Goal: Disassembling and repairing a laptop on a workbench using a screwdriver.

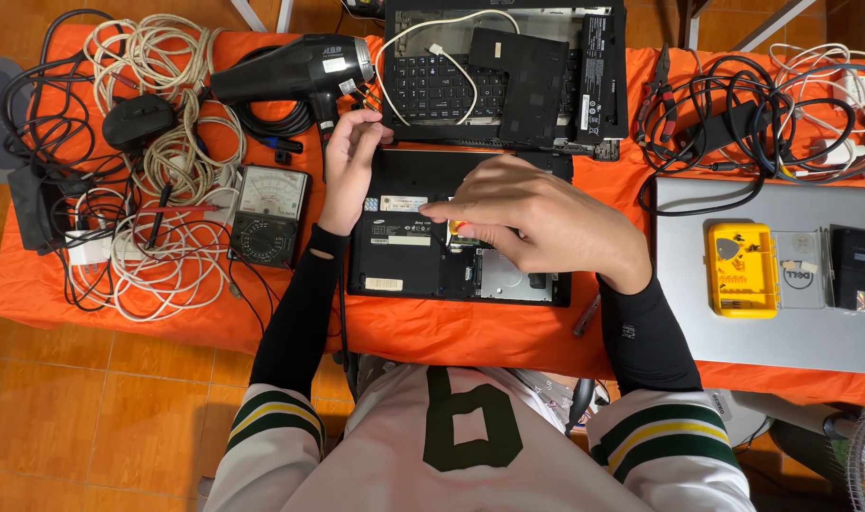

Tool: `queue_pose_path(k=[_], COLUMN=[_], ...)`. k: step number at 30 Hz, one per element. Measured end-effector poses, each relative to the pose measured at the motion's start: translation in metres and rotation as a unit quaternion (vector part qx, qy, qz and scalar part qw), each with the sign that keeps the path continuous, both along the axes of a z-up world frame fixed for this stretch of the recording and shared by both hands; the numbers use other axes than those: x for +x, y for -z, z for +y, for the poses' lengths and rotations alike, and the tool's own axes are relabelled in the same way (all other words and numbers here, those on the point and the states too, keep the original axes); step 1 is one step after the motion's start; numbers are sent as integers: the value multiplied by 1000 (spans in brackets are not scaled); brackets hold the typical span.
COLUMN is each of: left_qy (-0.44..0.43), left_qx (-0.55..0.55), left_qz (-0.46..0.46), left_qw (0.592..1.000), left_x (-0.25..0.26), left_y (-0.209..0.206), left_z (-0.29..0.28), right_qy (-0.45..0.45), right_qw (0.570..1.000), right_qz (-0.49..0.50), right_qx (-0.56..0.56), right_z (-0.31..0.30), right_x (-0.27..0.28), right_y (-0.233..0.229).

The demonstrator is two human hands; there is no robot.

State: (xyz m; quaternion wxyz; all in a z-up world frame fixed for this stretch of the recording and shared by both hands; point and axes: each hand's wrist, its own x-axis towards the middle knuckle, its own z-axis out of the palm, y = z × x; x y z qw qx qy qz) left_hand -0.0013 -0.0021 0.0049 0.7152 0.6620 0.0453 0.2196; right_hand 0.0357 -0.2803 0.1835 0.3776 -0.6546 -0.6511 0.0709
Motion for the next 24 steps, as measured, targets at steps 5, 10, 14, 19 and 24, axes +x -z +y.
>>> queue_pose_path(k=[5, 10, 14, 19, 24], left_qy=[11, 2, 6, 10, 4], left_qx=[-3, 6, 2, 1, -3], left_qz=[-16, -8, -8, -16, 0], left_qw=[1000, 1000, 1000, 1000, 1000], left_x=[0, 1, 0, 0, 0], left_y=[3, 2, 3, 3, 1], left_z=[1, 1, 1, 2, 1], right_qy=[2, -7, 14, -7, 4], right_qw=[1000, 1000, 1000, 1000, 1000], right_qz=[-6, 0, 10, -1, 8], right_qx=[-22, 9, -17, -18, -15], right_z=[2, 4, 1, 1, 0], right_x=[1, -3, 0, 0, -1], right_y=[-2, -11, -1, -3, -3])
